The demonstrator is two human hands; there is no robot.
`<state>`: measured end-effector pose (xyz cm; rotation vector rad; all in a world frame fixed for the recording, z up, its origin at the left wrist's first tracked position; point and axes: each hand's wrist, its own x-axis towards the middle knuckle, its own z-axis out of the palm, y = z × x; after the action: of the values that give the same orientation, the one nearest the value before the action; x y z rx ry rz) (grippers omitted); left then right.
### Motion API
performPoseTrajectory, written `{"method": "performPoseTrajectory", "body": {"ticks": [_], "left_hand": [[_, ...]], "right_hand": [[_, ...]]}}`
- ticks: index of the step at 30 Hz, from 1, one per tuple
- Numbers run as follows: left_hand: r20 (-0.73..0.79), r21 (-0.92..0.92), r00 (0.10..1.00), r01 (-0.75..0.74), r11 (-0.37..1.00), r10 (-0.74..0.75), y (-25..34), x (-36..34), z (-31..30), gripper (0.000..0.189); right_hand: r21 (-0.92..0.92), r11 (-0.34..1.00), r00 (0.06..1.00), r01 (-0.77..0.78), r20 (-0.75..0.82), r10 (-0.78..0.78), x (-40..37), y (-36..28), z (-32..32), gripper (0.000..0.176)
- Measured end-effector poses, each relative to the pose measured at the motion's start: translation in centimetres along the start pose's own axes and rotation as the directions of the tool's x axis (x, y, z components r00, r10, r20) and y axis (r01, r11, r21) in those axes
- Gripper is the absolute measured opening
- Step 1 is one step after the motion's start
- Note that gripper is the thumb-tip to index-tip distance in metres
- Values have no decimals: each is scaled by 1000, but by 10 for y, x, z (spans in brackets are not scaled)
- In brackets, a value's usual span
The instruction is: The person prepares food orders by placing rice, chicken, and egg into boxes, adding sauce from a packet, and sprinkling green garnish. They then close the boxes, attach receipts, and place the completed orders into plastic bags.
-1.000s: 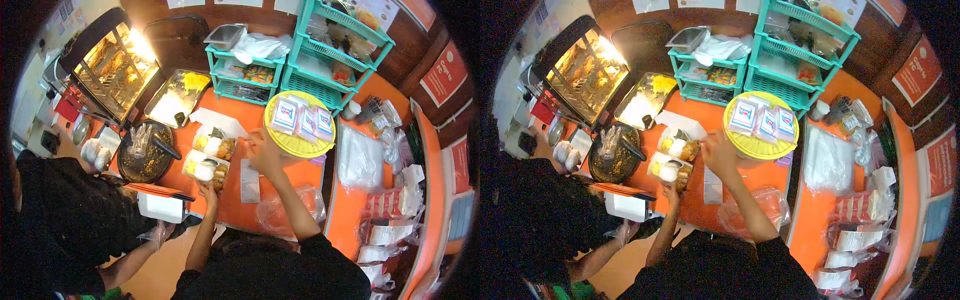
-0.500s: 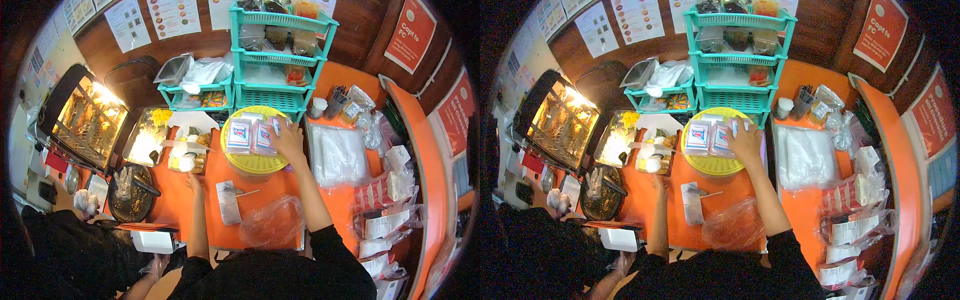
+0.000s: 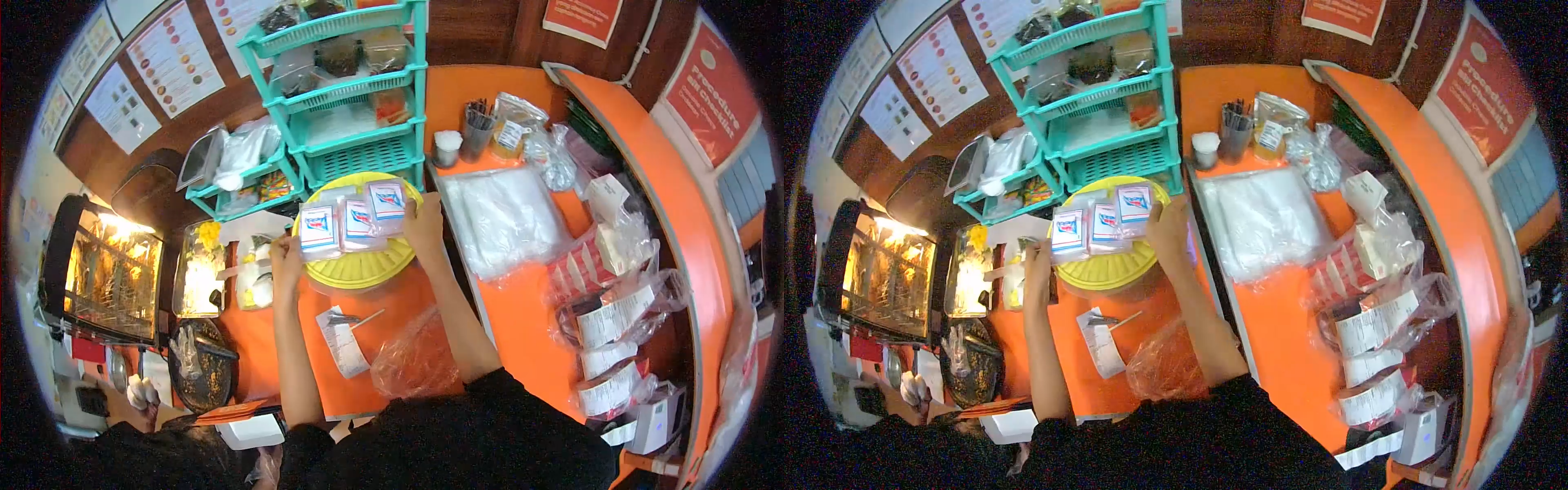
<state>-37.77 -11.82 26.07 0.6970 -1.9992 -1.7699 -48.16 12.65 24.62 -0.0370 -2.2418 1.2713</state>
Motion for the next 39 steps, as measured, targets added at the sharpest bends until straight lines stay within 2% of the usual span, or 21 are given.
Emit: {"method": "performPoseTrajectory", "body": {"ticks": [5, 6, 7, 8, 10, 11, 13, 17, 18, 20, 21, 23, 24, 25, 27, 28, 31, 33, 34, 36, 39], "left_hand": [[158, 59, 983, -105, 993, 95, 62, -34, 62, 39], [174, -97, 979, -91, 991, 107, 83, -54, 91, 45], [249, -20, 966, -66, 998, 69, 100, -69, 115, 48], [271, -104, 938, -196, 975, 218, 63, -60, 151, 50], [298, -379, 932, -83, 922, 206, 52, -74, 218, 53], [406, -323, 895, -50, 945, 186, 20, -60, 251, 55], [268, -255, 956, -48, 966, 118, 2, -71, 301, 57], [273, -197, 950, -96, 976, 148, -75, -76, 375, 61], [306, -109, 945, -84, 990, 114, -47, -90, 363, 62], [339, 50, 915, -249, 967, 218, -68, -91, 381, 63], [351, 71, 911, -258, 964, 217, -63, -95, 375, 67], [360, 93, 909, -258, 962, 209, -41, -115, 348, 71], [357, 95, 911, -256, 962, 207, -32, -127, 321, 72], [275, 23, 894, -374, 927, 354, -21, -141, 291, 55], [422, -91, 798, -436, 895, 431, 17, -150, 209, 30], [348, -44, 848, -411, 911, 400, 34, -159, 177, 20], [103, 52, 906, -416, 908, 410, 35, -158, 114, 8], [-64, 93, 892, -440, 893, 447, 31, -148, 80, 7], [-141, 122, 897, -405, 906, 420, 31, -142, 64, 7], [-221, 145, 893, -368, 918, 393, 24, -131, 33, 7], [-359, 117, 856, -354, 928, 372, 11, -117, 2, 7]], "right_hand": [[171, 965, 980, -200, 44, 195, 23, 0, -95, 27], [138, 964, 972, -229, -21, 234, 32, 19, -112, 27], [70, 975, 975, -210, -61, 214, 46, 44, -130, 27], [24, 985, 979, -170, -113, 171, 59, 65, -149, 28], [-182, 966, 979, -185, -115, 166, 84, 100, -186, 34], [-163, 970, 981, -178, -106, 162, 95, 123, -197, 38], [-142, 979, 988, -146, -72, 137, 110, 155, -211, 43], [-452, 864, 969, -224, -5, 249, 127, 217, -218, 53], [-448, 872, 971, -198, 31, 236, 130, 225, -219, 53], [-511, 848, 971, -143, 94, 220, 144, 224, -212, 42], [-504, 855, 971, -122, 120, 209, 145, 198, -201, 42], [-322, 824, 885, 466, 151, -441, 123, 93, -167, 29], [-54, 859, 836, 509, 268, -479, 111, 49, -143, 19], [102, 949, 845, 299, 433, -313, 90, 6, -120, 14], [266, 903, 636, 337, 643, -426, 69, -34, -68, 11], [347, 863, 521, 367, 691, -500, 60, -37, -32, 11], [466, 689, 402, 556, 575, -713, 32, -60, 64, 16], [135, 801, 527, 584, 688, -500, 17, -72, 111, 26], [144, 795, 519, 590, 686, -510, 11, -81, 118, 26], [-198, 738, 564, 645, 775, -285, -1, -93, 124, 34], [-213, 753, 619, 622, 723, -307, -8, -79, 143, 32]]}}
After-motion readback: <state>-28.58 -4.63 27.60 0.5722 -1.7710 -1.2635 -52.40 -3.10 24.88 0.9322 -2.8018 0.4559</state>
